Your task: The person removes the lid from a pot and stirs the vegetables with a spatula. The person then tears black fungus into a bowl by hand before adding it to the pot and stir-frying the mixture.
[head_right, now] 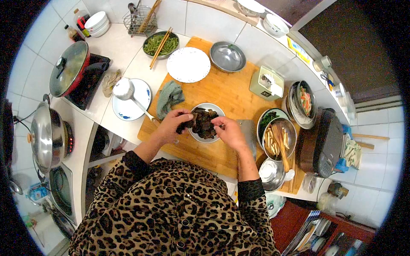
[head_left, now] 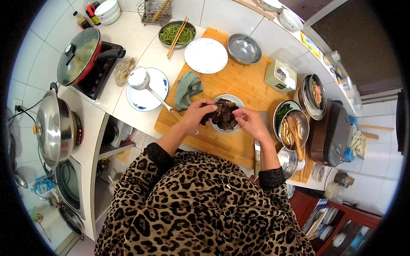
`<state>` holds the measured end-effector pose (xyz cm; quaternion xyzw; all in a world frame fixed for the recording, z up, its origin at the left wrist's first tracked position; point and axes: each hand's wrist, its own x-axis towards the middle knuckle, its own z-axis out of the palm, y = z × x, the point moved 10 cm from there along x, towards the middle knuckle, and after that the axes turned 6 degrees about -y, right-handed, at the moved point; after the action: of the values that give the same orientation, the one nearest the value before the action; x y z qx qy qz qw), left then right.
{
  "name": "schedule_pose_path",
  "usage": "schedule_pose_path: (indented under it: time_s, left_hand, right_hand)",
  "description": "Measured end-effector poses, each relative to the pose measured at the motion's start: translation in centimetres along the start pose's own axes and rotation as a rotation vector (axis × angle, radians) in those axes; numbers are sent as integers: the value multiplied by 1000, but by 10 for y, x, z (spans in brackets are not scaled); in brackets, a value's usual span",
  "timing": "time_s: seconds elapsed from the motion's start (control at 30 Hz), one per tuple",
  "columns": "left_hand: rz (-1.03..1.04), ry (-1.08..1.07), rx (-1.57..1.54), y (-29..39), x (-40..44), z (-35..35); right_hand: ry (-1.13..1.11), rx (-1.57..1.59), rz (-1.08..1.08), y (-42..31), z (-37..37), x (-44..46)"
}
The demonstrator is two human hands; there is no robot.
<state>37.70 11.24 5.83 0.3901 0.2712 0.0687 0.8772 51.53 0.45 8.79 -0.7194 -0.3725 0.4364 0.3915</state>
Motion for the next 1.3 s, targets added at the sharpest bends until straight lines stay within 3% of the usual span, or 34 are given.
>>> schedule_pose_path:
  time_s: [0.07,0.2,0.27,0.33,0.4,0.47,0.53,0.67,0.77,0.87,1.3]
  left_hand:
    - [12,-21,-24,4,-1,0]
    - [38,9,-37,16,-4,-1]
    - [25,31,-53,17,-7,-1]
    - [69,-20,-122,17,-3,-1]
    - [78,-23,-106,20,-4,0]
    - [39,30,-104,17,-9,-5]
    - [56,24,-113,18,-10,-6]
    - [11,29,-67,6,-6,-9]
    - [11,0,-39,-1,-3,-4]
    - [30,-21,-13,-4,2,1]
    - [38,-58,41,4,-5,8]
  right_hand:
    - [-4,-301,-81,-9,2,2]
    - [148,-479,-154,-31,7,17]
    - [181,-724,-267,-47,27,23]
    - [140,-759,-212,-57,42,30]
    - [35,-905,-12,-40,54,40]
    - [44,-930,-27,-28,55,48]
    - [109,-851,-125,-31,41,46]
    - [188,-608,-92,-28,3,29]
    - [147,-54,102,10,-13,21]
    - [99,133,36,11,-13,16]
    - [73,334,80,-13,1,-1]
